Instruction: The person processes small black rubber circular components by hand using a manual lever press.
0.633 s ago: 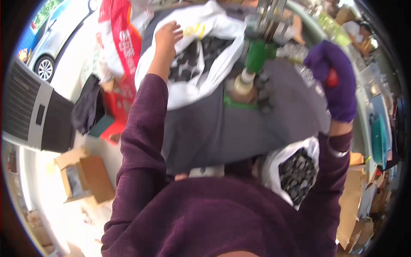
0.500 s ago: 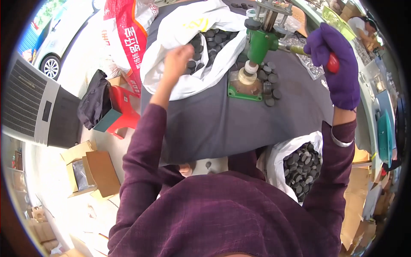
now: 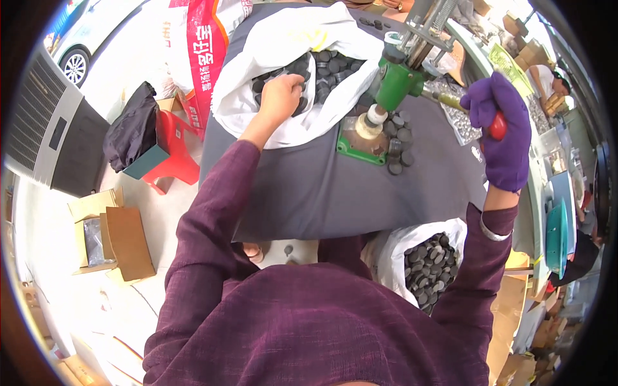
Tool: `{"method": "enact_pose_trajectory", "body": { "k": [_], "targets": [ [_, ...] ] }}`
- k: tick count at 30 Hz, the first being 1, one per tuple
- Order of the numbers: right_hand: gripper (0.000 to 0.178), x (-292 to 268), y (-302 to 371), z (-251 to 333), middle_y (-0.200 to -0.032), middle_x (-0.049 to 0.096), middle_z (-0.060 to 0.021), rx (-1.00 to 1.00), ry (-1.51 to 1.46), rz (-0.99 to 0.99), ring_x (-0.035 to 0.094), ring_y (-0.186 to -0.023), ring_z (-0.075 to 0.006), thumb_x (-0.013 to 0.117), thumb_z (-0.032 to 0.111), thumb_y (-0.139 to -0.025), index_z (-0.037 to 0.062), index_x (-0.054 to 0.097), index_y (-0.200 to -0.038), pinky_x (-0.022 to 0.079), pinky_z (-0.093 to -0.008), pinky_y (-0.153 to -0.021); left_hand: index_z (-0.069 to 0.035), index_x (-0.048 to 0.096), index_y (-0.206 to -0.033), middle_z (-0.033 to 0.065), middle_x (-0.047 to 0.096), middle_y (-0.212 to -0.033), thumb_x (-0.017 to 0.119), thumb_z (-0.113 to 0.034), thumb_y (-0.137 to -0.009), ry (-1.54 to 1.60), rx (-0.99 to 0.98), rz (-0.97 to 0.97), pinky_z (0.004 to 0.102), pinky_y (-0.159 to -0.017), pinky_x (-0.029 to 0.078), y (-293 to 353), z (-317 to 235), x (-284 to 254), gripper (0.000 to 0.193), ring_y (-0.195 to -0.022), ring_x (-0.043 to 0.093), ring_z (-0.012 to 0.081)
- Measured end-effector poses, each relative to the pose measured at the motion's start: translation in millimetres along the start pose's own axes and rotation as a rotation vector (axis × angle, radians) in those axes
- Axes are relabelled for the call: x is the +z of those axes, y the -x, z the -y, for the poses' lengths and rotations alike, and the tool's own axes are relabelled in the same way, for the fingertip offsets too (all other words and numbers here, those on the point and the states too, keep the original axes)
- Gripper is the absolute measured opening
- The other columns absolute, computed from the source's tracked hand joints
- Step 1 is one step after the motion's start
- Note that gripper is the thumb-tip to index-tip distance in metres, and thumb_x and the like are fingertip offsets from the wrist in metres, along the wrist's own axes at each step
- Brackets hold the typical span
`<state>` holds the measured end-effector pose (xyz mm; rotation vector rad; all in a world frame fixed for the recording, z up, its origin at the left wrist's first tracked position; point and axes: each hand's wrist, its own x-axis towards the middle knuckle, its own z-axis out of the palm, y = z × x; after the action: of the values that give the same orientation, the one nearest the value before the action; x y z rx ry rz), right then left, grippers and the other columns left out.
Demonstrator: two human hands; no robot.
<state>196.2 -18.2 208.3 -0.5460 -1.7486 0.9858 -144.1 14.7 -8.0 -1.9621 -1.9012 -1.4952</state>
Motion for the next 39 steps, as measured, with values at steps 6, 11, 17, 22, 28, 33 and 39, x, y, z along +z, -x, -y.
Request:
{"method": "enact_pose_trajectory", "body": {
  "k": [6,11,17,22,28,33,39],
  "targets": [
    [0.034,10.4,2.1,8.0,-0.063,0.058,-0.0097,0.087,0.091,-0.076,0.050,-0.053,-0.0124,0.046,0.021,-0.094,-0.0054,0.061,-0.078,0.042,-0.0265,-0.058,-0.007,0.066,-0.094,0.0184,0.066,-0.094,0.062,-0.017,-0.077,-0.368,-0.207,0.164,0.0468,-0.077,0.050,-42.7,14.6,43.6,0.020,-0.090,0.063,0.0361],
    [0.034,13.5,5.3,6.9,-0.061,0.055,-0.0077,0.053,0.119,-0.083,0.047,-0.052,-0.0112,0.044,0.020,-0.094,-0.0045,0.060,-0.077,0.038,-0.0249,-0.053,-0.003,0.064,-0.096,0.0190,0.064,-0.095,0.069,-0.023,-0.072,-0.405,-0.229,0.215,0.0452,-0.080,0.050,-51.7,26.2,48.7,0.032,-0.091,0.063,0.0364],
    [0.033,14.2,4.0,5.2,-0.066,0.059,-0.0095,-0.024,0.197,-0.115,0.048,-0.053,-0.0097,0.044,0.020,-0.094,-0.0037,0.060,-0.077,0.038,-0.0239,-0.053,0.003,0.060,-0.104,0.0174,0.065,-0.092,0.074,-0.013,-0.070,-0.073,-0.160,0.002,0.0377,-0.077,0.052,-44.6,13.9,33.4,0.040,-0.086,0.065,0.0310],
    [0.032,14.4,1.9,12.3,-0.068,0.060,-0.0097,0.095,0.056,-0.078,0.049,-0.053,-0.0098,0.045,0.018,-0.094,-0.0029,0.060,-0.076,0.040,-0.0236,-0.054,0.000,0.057,-0.115,0.0043,0.060,-0.090,0.071,0.006,-0.074,0.932,-0.293,-0.079,0.0236,-0.074,0.051,-29.6,-31.0,-8.0,0.044,-0.087,0.062,0.0125],
    [0.032,9.1,1.8,10.7,-0.067,0.059,-0.0090,0.038,0.147,-0.049,0.051,-0.053,-0.0114,0.049,0.020,-0.094,-0.0037,0.061,-0.077,0.043,-0.0250,-0.056,0.001,0.049,-0.126,0.0115,0.057,-0.112,0.066,0.013,-0.075,1.202,-0.218,-0.102,0.0294,-0.076,0.054,-11.7,-69.1,-41.5,0.055,-0.100,0.064,0.0226],
    [0.029,6.9,-0.7,7.9,-0.068,0.059,-0.0091,0.036,0.019,-0.029,0.052,-0.054,-0.0125,0.050,0.018,-0.094,-0.0037,0.061,-0.077,0.043,-0.0260,-0.057,0.000,0.055,-0.118,0.0113,0.061,-0.099,0.067,0.004,-0.080,1.433,-0.312,-0.055,0.0308,-0.075,0.056,-3.2,-85.6,-62.0,0.040,-0.093,0.066,0.0260],
    [0.028,4.4,-0.6,7.8,-0.074,0.061,-0.0099,0.037,0.005,-0.007,0.052,-0.057,-0.0135,0.050,0.017,-0.094,-0.0038,0.061,-0.080,0.044,-0.0271,-0.058,-0.003,0.056,-0.107,0.0181,0.064,-0.095,0.064,-0.015,-0.088,1.821,-0.544,0.060,0.0328,-0.068,0.056,9.3,-76.7,-65.3,0.024,-0.086,0.066,0.0312]
  ]
}}
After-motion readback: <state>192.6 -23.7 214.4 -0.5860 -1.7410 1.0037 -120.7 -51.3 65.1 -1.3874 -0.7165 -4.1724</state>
